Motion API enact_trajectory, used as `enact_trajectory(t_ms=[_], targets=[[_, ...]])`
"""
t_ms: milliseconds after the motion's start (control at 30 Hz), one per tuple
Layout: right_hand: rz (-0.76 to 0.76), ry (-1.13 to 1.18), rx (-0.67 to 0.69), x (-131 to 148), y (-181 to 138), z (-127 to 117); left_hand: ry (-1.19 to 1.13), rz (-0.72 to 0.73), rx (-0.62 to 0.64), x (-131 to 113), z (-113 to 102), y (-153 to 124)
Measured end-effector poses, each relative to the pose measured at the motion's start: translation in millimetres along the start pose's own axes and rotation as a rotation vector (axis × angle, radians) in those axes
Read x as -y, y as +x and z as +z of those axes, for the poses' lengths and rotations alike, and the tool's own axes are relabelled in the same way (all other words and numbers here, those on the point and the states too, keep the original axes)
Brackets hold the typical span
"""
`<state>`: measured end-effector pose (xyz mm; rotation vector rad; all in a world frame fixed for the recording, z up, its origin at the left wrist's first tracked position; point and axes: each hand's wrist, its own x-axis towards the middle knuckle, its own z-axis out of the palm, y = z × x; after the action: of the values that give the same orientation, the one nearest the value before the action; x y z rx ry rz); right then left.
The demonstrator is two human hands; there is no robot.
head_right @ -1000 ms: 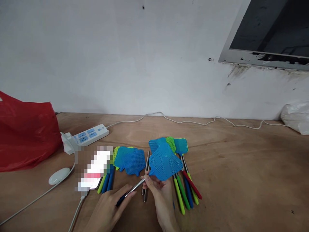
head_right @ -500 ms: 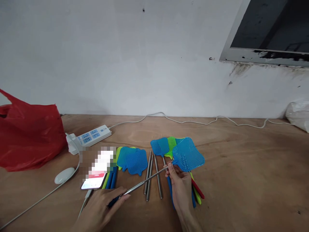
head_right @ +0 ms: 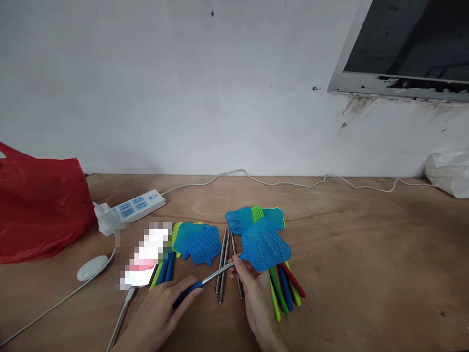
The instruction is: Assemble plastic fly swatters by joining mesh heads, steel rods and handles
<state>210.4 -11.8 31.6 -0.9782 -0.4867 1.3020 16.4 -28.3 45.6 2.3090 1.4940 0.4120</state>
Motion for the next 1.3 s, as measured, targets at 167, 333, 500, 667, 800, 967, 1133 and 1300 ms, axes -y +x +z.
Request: enact_trajectory(t_ms=[167,333,500,667,800,967,1133,1300], targets=[[-0.001,0.057,-0.033,4,3,-1,0.004,-0.02,-0.033,-1,6,-2],[-0.035,0.114,-0.132,6,6,-6,-0.018,-0.016,-0.022,1,8,-5],[-0.133,0.023,-0.252,2,0,-5,-0.008,0.019,-0.046,1,-1,-7],[-0.146,0.006,-0.221,1,-6,-2,-0.03,0.054,-0.062,-1,-5,-6],[-0.064,-0.006,-0.098,-5,-11,1,-0.117,0.044,-0.089,-9,11,-1],[-0.024,-0.105,0.039,-7,-12,0,-0.334,0.044,-0.097,-18,19,1],[-0.016,-0.292,0.044,35,17,-16,-0.556,-0.089,-0.216,-6,8,-4],[-0.312,-0.839,0.042,63,51,-29,-0.819,-0.287,-0.16,-1,13,-6]])
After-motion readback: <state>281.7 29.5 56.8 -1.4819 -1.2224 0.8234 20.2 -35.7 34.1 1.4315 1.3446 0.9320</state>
